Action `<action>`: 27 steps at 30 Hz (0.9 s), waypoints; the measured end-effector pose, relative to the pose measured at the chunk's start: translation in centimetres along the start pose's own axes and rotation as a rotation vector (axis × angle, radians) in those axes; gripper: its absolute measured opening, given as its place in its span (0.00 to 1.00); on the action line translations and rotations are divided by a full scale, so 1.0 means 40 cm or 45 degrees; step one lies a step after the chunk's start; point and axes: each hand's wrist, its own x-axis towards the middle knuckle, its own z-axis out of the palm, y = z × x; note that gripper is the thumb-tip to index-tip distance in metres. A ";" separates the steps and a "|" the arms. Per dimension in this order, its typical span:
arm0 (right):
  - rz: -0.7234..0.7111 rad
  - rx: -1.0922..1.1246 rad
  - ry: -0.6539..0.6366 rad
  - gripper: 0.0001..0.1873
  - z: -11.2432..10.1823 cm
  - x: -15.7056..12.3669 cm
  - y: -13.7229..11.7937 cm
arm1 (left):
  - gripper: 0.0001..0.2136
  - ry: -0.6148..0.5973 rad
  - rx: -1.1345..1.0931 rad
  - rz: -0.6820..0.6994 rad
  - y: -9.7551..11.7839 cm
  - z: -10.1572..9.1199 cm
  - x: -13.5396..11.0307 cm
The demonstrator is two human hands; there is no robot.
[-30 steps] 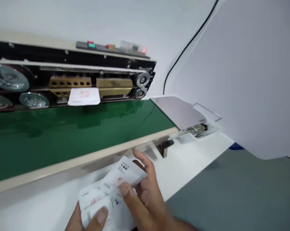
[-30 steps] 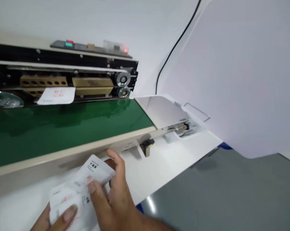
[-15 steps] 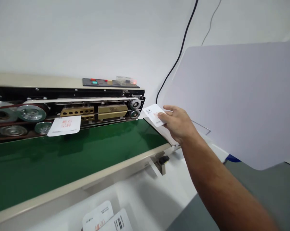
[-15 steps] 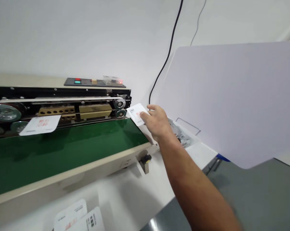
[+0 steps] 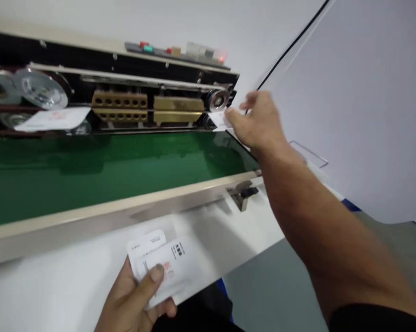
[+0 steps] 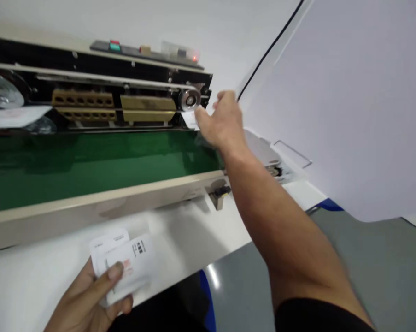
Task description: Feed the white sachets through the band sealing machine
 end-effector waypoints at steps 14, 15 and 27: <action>0.209 0.674 -0.998 0.10 0.018 -0.564 0.072 | 0.18 -0.111 -0.151 0.135 0.006 0.006 0.016; 0.307 0.778 -1.014 0.10 0.020 -0.558 0.075 | 0.19 -0.133 -0.168 0.133 0.007 0.007 0.016; 0.647 1.200 -0.941 0.15 0.036 -0.497 0.050 | 0.24 -0.236 -0.013 0.057 0.001 -0.009 0.014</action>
